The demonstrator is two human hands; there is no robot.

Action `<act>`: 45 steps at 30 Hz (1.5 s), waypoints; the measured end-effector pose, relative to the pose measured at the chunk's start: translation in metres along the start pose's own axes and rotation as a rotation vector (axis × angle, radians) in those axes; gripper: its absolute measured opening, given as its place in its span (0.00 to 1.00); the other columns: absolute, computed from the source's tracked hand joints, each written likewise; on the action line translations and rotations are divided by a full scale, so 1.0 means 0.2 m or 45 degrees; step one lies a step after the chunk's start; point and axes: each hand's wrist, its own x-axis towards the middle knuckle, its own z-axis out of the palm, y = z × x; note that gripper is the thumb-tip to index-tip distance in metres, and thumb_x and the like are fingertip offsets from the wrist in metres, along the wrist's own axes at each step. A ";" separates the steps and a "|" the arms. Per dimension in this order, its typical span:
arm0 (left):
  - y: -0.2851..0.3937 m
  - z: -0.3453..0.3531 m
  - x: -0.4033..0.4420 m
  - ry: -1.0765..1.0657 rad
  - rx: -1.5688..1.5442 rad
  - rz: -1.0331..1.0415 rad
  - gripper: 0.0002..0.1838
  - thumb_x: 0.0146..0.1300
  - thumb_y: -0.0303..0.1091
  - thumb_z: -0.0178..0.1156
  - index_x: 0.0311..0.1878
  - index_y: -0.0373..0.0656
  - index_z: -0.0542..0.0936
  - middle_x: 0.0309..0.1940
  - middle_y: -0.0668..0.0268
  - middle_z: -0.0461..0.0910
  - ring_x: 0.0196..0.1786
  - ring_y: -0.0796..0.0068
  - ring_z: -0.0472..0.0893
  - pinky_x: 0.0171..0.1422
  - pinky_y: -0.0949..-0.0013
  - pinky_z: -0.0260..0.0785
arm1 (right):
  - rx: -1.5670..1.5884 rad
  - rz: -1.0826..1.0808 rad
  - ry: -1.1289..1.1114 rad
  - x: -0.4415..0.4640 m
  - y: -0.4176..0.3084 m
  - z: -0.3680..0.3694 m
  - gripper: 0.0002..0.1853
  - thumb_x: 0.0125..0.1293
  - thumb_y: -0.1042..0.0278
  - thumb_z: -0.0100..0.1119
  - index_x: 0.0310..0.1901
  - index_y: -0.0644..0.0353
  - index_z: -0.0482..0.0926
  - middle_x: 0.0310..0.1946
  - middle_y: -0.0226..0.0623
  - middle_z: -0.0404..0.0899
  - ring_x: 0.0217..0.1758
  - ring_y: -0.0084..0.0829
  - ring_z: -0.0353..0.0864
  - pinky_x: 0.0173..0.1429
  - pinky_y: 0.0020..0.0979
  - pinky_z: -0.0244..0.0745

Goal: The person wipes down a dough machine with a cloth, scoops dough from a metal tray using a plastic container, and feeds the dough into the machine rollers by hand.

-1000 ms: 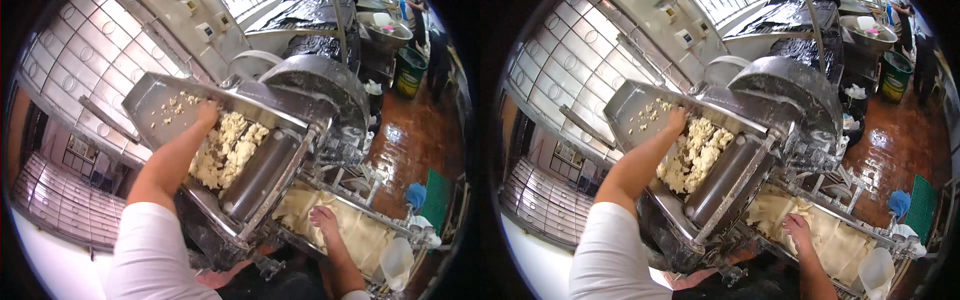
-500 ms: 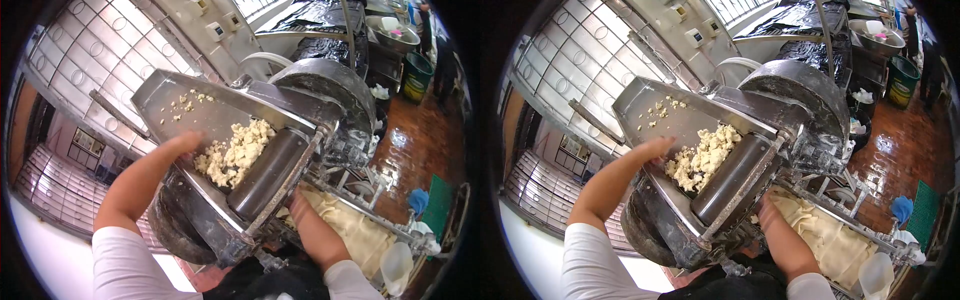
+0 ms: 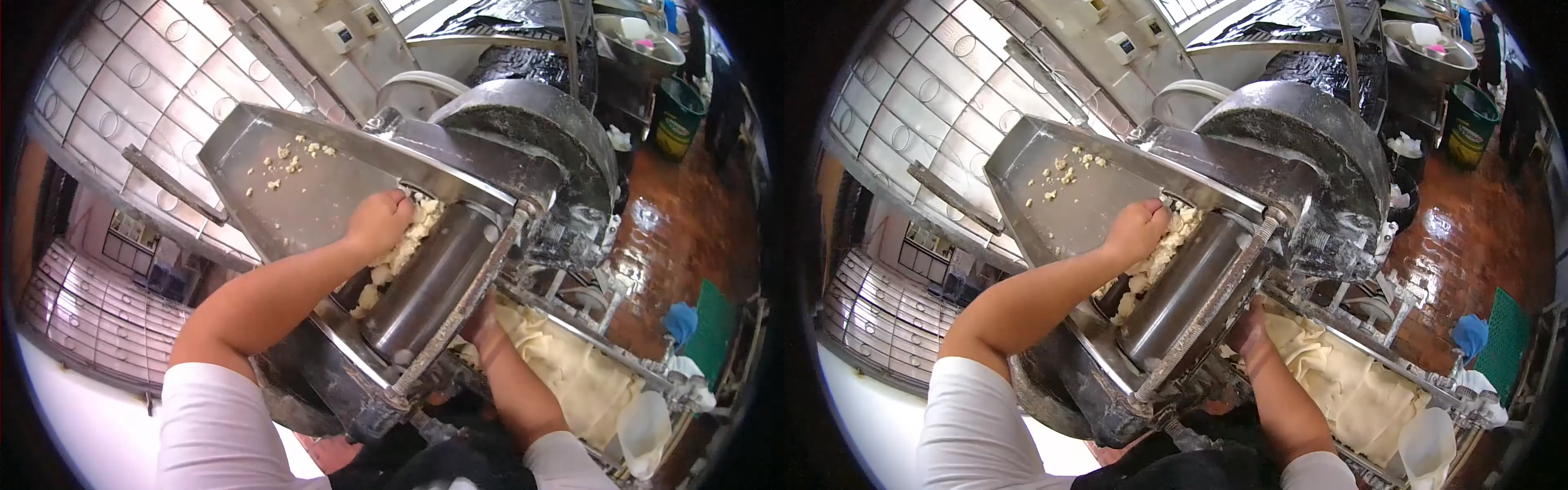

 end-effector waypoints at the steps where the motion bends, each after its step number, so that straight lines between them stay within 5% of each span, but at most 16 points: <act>1: 0.02 0.00 -0.01 -0.004 0.042 0.038 0.18 0.65 0.45 0.48 0.36 0.41 0.79 0.31 0.46 0.80 0.39 0.44 0.79 0.47 0.48 0.69 | 0.041 0.032 0.000 -0.04 -0.01 -0.03 0.42 0.65 0.27 0.32 0.66 0.58 0.65 0.66 0.41 0.64 0.70 0.47 0.59 0.74 0.49 0.48; 8: 0.09 0.02 -0.09 0.046 0.082 0.108 0.19 0.67 0.45 0.45 0.41 0.40 0.79 0.36 0.43 0.79 0.41 0.41 0.78 0.47 0.48 0.70 | -0.766 -0.152 0.988 -0.10 0.04 -0.10 0.38 0.68 0.35 0.39 0.68 0.59 0.61 0.66 0.43 0.64 0.68 0.50 0.61 0.70 0.51 0.52; 10: 0.06 -0.03 -0.10 0.065 -0.129 0.124 0.20 0.68 0.45 0.44 0.43 0.39 0.79 0.40 0.42 0.79 0.44 0.41 0.78 0.49 0.49 0.70 | -0.629 -0.363 0.745 -0.05 0.07 -0.12 0.35 0.69 0.39 0.41 0.67 0.60 0.62 0.66 0.43 0.65 0.68 0.47 0.62 0.67 0.50 0.58; 12: -0.03 -0.19 -0.06 -0.023 0.039 -0.067 0.21 0.68 0.45 0.44 0.46 0.39 0.79 0.46 0.41 0.77 0.50 0.45 0.78 0.55 0.52 0.68 | -0.344 -0.262 0.452 -0.06 0.07 -0.06 0.30 0.71 0.46 0.45 0.64 0.60 0.66 0.64 0.43 0.68 0.67 0.38 0.65 0.64 0.47 0.64; 14: -0.22 -0.40 -0.01 -0.351 0.795 -0.139 0.24 0.70 0.49 0.44 0.49 0.37 0.78 0.41 0.49 0.81 0.45 0.49 0.80 0.55 0.52 0.70 | -0.154 -0.109 0.146 0.01 0.04 0.09 0.28 0.71 0.47 0.45 0.63 0.59 0.68 0.62 0.42 0.70 0.66 0.35 0.67 0.65 0.46 0.64; 17: -0.58 -0.46 -0.09 -0.854 1.102 0.199 0.22 0.69 0.46 0.45 0.46 0.36 0.78 0.34 0.52 0.81 0.39 0.58 0.82 0.50 0.54 0.73 | -0.140 -0.054 -0.101 0.08 0.01 0.14 0.27 0.71 0.48 0.44 0.62 0.59 0.68 0.60 0.40 0.73 0.64 0.35 0.69 0.67 0.47 0.63; 20: -0.25 -0.35 -0.17 -0.880 0.142 -0.372 0.21 0.68 0.45 0.46 0.43 0.35 0.78 0.29 0.55 0.80 0.33 0.63 0.82 0.42 0.57 0.75 | -0.376 -0.095 0.066 0.10 0.01 0.06 0.28 0.72 0.47 0.42 0.63 0.60 0.68 0.59 0.39 0.73 0.63 0.36 0.70 0.67 0.48 0.63; 26: -0.04 -0.15 -0.03 -0.169 -0.333 -0.289 0.25 0.67 0.52 0.51 0.40 0.35 0.79 0.27 0.57 0.79 0.32 0.67 0.80 0.38 0.64 0.71 | -0.797 -0.170 0.560 -0.02 -0.06 -0.14 0.28 0.72 0.47 0.40 0.63 0.62 0.67 0.59 0.42 0.73 0.62 0.38 0.71 0.66 0.48 0.64; 29: 0.05 0.05 -0.06 -0.145 -0.319 -0.063 0.25 0.66 0.53 0.52 0.39 0.35 0.80 0.28 0.58 0.79 0.36 0.71 0.78 0.41 0.66 0.68 | -0.496 -0.127 0.430 -0.18 -0.04 0.21 0.28 0.72 0.47 0.39 0.63 0.62 0.66 0.59 0.43 0.73 0.61 0.40 0.71 0.66 0.46 0.65; 30: 0.12 0.01 -0.06 -0.257 -0.493 -0.295 0.24 0.67 0.52 0.52 0.37 0.37 0.80 0.29 0.59 0.78 0.38 0.72 0.76 0.44 0.66 0.67 | -0.361 -0.153 0.357 -0.15 -0.04 0.22 0.28 0.72 0.47 0.39 0.63 0.61 0.66 0.58 0.43 0.73 0.60 0.40 0.72 0.65 0.46 0.66; 33: 0.09 0.04 -0.06 -0.233 -0.581 -0.290 0.26 0.67 0.53 0.50 0.28 0.37 0.77 0.19 0.62 0.73 0.27 0.71 0.73 0.36 0.65 0.65 | -0.109 -0.189 0.116 0.01 -0.05 0.21 0.27 0.72 0.47 0.40 0.62 0.61 0.68 0.56 0.44 0.75 0.55 0.42 0.76 0.61 0.45 0.72; 35: 0.04 -0.03 -0.04 -0.161 -0.383 0.046 0.27 0.66 0.58 0.50 0.27 0.39 0.75 0.17 0.66 0.70 0.24 0.72 0.69 0.32 0.67 0.63 | -0.099 -0.198 -0.121 0.07 -0.02 0.25 0.27 0.71 0.47 0.41 0.60 0.60 0.71 0.54 0.45 0.76 0.53 0.42 0.78 0.58 0.45 0.75; 39: 0.11 -0.39 -0.11 -0.068 -0.622 -0.433 0.24 0.64 0.60 0.52 0.23 0.50 0.71 0.14 0.75 0.61 0.17 0.82 0.60 0.20 0.73 0.49 | -0.173 -0.237 -0.153 0.03 -0.01 0.37 0.30 0.69 0.41 0.42 0.58 0.59 0.72 0.54 0.45 0.76 0.56 0.42 0.77 0.60 0.47 0.73; 45: -0.13 -0.84 -0.40 0.451 -0.920 -0.427 0.19 0.65 0.56 0.54 0.27 0.52 0.72 0.14 0.80 0.60 0.15 0.86 0.58 0.17 0.78 0.45 | 0.041 -0.198 0.003 -0.08 -0.02 0.14 0.44 0.58 0.25 0.45 0.63 0.58 0.69 0.62 0.46 0.70 0.64 0.45 0.69 0.68 0.49 0.62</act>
